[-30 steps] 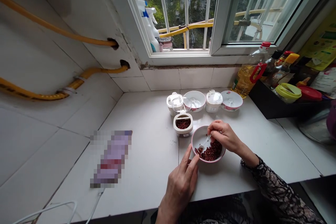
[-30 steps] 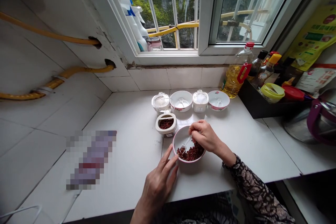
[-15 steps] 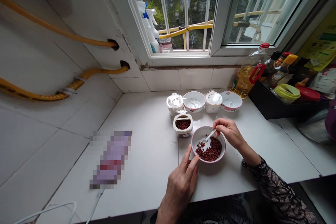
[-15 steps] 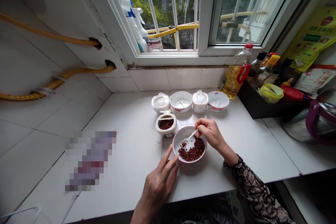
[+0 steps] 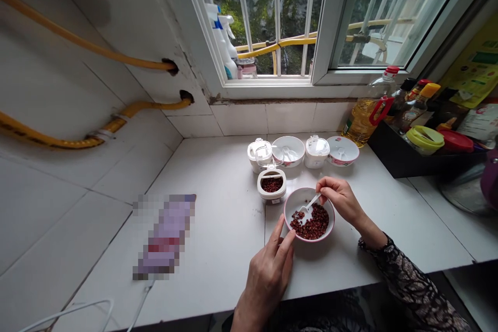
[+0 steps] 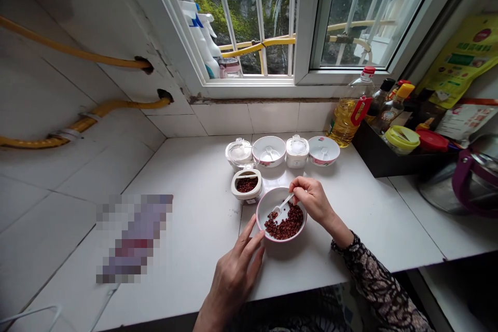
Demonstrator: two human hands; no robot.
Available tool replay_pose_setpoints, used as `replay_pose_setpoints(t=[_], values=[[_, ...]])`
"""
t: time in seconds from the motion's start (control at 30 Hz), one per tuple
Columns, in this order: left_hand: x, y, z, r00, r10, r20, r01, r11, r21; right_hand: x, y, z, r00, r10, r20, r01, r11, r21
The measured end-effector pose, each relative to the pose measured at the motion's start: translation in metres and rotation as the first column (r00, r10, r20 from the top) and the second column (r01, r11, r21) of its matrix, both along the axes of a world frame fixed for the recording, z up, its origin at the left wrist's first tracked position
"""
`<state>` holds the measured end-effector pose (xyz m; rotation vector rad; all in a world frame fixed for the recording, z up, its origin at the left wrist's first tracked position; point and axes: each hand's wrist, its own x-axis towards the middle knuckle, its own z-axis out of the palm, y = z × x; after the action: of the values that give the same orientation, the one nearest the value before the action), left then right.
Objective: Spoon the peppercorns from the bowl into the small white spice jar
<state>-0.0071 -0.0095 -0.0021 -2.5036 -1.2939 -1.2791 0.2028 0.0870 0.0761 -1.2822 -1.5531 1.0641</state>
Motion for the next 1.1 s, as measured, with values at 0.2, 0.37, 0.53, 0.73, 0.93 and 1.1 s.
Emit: replay_pose_setpoints(t=[0.2, 0.37, 0.53, 0.73, 0.93, 1.1], values=[[0.0, 0.0, -0.001, 1.0, -0.007, -0.002, 0.007, 1.0, -0.005, 0.001, 0.002, 0.0, 0.996, -0.018, -0.087, 0.011, 0.997, -0.079], [0.0, 0.0, 0.0, 1.0, -0.005, 0.002, 0.005, 1.0, -0.005, 0.0, 0.001, 0.001, 0.995, -0.033, -0.09, 0.026, 0.996, -0.082], [0.0, 0.0, 0.0, 1.0, -0.008, 0.001, 0.008, 1.0, -0.005, 0.002, 0.004, -0.001, 0.987, -0.049, -0.151, 0.031, 0.993, -0.117], [0.001, 0.001, -0.001, 1.0, -0.003, 0.01, 0.003, 1.0, 0.0, -0.006, 0.013, 0.003, 0.963, -0.046, -0.267, 0.027, 0.997, -0.073], [0.001, 0.002, -0.001, 1.0, -0.001, 0.003, 0.001, 1.0, 0.019, -0.031, 0.015, 0.01, 0.999, -0.02, 0.035, 0.005, 0.925, 0.379], [0.001, 0.002, 0.0, 1.0, 0.01, 0.001, -0.01, 1.0, 0.029, -0.037, 0.01, 0.011, 0.921, -0.064, 0.384, -0.25, 0.658, 0.71]])
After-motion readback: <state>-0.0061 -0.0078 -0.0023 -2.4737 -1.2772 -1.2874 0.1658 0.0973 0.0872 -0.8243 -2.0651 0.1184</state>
